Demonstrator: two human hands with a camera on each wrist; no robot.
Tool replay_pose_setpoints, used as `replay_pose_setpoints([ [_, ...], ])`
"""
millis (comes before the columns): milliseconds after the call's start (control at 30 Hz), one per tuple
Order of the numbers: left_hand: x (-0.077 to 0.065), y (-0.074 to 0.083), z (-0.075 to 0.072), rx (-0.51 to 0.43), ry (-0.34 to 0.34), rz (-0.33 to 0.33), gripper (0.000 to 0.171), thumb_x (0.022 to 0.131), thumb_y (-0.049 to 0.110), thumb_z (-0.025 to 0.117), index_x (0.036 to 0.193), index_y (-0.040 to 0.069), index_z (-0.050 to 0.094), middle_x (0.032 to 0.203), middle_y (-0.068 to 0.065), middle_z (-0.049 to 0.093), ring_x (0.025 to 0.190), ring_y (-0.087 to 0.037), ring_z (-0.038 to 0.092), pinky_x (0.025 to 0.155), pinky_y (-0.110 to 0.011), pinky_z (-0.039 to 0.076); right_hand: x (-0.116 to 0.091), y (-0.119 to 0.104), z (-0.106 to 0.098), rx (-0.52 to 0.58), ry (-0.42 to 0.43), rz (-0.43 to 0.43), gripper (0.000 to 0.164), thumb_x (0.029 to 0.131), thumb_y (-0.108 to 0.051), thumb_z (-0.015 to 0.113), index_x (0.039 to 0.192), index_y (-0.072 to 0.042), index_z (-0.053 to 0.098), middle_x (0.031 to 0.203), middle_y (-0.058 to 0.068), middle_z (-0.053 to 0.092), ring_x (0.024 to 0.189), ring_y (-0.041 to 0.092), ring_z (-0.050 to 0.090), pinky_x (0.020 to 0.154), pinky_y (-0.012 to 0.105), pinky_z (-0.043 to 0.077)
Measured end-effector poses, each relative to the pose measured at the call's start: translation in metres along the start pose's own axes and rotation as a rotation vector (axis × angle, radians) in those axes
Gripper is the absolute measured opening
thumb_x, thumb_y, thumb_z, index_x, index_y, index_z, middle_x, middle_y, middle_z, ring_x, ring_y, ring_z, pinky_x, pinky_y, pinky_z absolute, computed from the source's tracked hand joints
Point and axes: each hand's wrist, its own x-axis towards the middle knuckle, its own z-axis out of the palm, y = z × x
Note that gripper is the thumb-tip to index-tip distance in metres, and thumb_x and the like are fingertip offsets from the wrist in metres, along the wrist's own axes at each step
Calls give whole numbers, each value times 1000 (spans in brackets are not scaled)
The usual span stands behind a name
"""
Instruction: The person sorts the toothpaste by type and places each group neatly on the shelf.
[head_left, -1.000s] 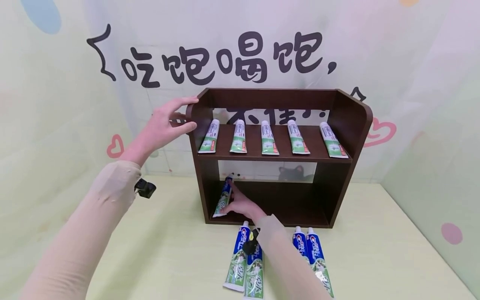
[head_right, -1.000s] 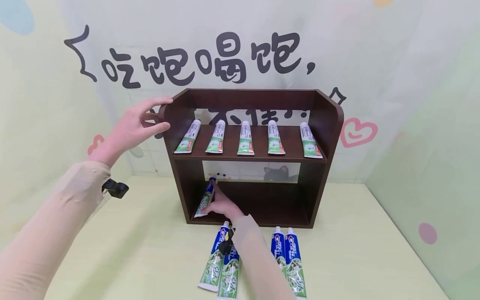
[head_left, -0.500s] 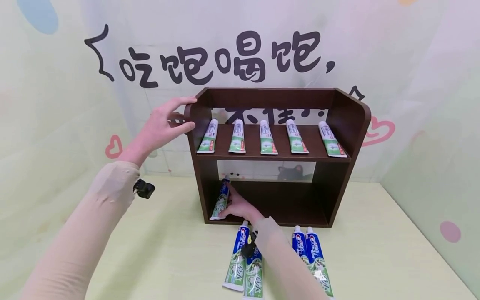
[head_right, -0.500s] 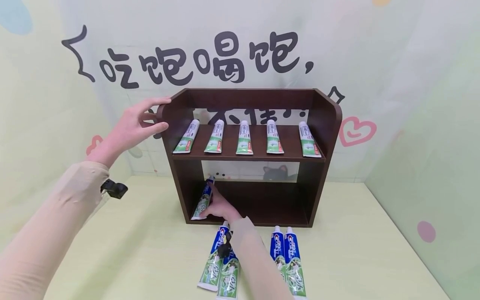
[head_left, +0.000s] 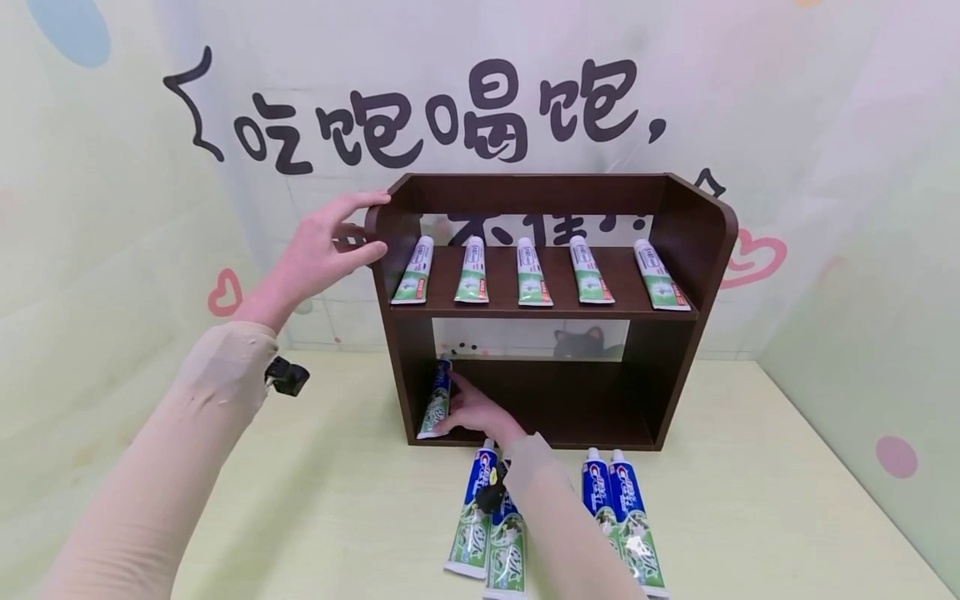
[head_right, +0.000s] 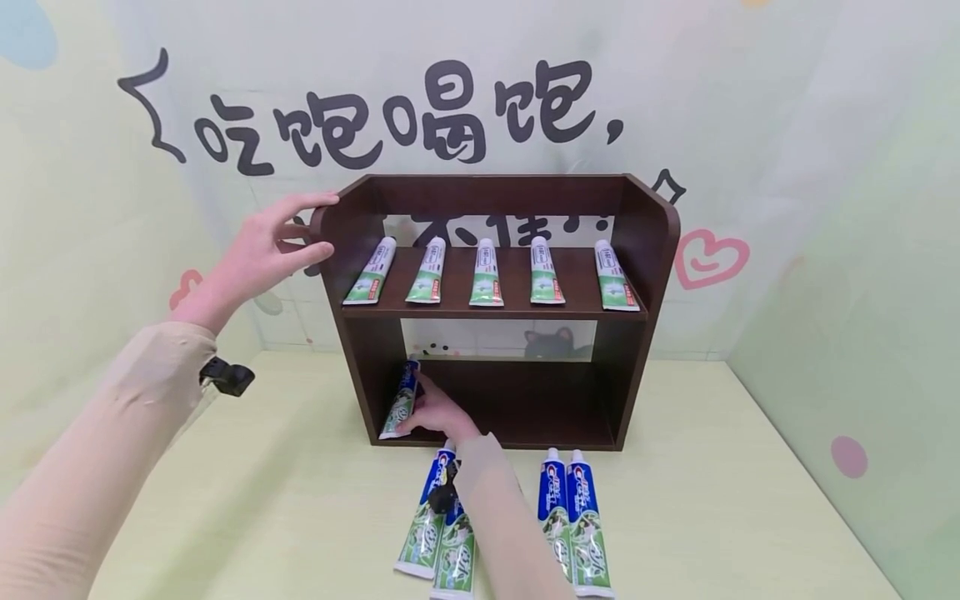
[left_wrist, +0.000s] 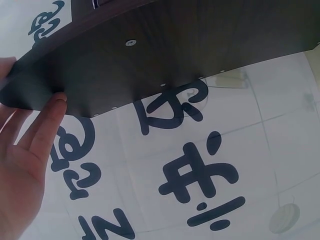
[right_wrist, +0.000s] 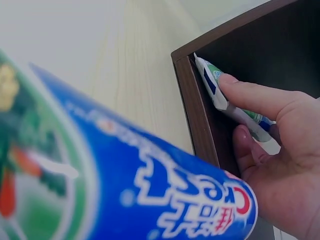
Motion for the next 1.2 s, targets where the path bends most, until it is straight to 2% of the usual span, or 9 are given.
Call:
replay_pose_setpoints([
  [67, 0, 1, -1, 1, -1, -2, 57, 90, 9, 70, 143, 21, 52, 148, -2, 52, 90, -4, 67, 76, -8, 55, 0, 0, 1, -8, 1, 7, 104, 79, -12, 81, 160, -16, 15, 129, 18, 56, 117, 27, 55, 108, 47, 47],
  [233, 1, 4, -2, 4, -1, 0, 56, 89, 8, 71, 142, 16, 53, 148, -4, 52, 96, -29, 70, 75, -6, 54, 5, 0, 2, -20, -3, 24, 104, 79, -15, 83, 159, -16, 18, 122, 14, 57, 105, 22, 55, 100, 42, 51],
  [333, 0, 5, -3, 4, -4, -4, 56, 89, 8, 71, 142, 14, 53, 149, -4, 52, 97, -33, 69, 75, -6, 54, 6, 0, 3, -24, -5, 24, 103, 78, -14, 83, 159, -16, 19, 119, 14, 57, 103, 21, 54, 98, 41, 52],
  [433, -1, 3, -2, 4, -8, 2, 56, 89, 8, 71, 142, 14, 53, 148, -3, 52, 95, -26, 70, 76, -7, 55, 6, 0, 3, -18, -9, 22, 103, 78, -11, 83, 159, -14, 20, 118, 15, 58, 102, 22, 54, 97, 41, 52],
  [567, -1, -1, 0, -4, -1, 10, 56, 89, 7, 70, 142, 15, 53, 147, -4, 53, 89, -6, 68, 75, -8, 56, 6, 0, 2, -22, -17, 26, 102, 78, -11, 83, 159, -12, 20, 115, 14, 58, 99, 20, 55, 95, 38, 52],
  [667, 1, -2, 1, -15, 5, 16, 57, 89, 7, 70, 142, 14, 53, 147, -4, 52, 86, 4, 64, 74, -8, 56, 5, -3, 2, -22, -15, 31, 102, 79, -11, 82, 159, -12, 19, 113, 13, 58, 97, 19, 53, 90, 34, 52],
  [967, 2, -3, 0, -9, -4, 19, 57, 89, 9, 71, 143, 18, 53, 148, -3, 52, 86, 8, 63, 75, -8, 56, 5, -4, 3, -13, -2, 43, 101, 79, -7, 82, 158, -12, 20, 114, 14, 58, 99, 21, 54, 93, 38, 52],
  [1200, 1, -3, 0, -11, 5, 20, 58, 89, 8, 70, 143, 18, 53, 147, -3, 52, 85, 8, 63, 74, -8, 56, 1, -7, 3, -29, -20, 31, 102, 78, -8, 82, 158, -10, 18, 104, 10, 57, 93, 18, 53, 83, 29, 50],
])
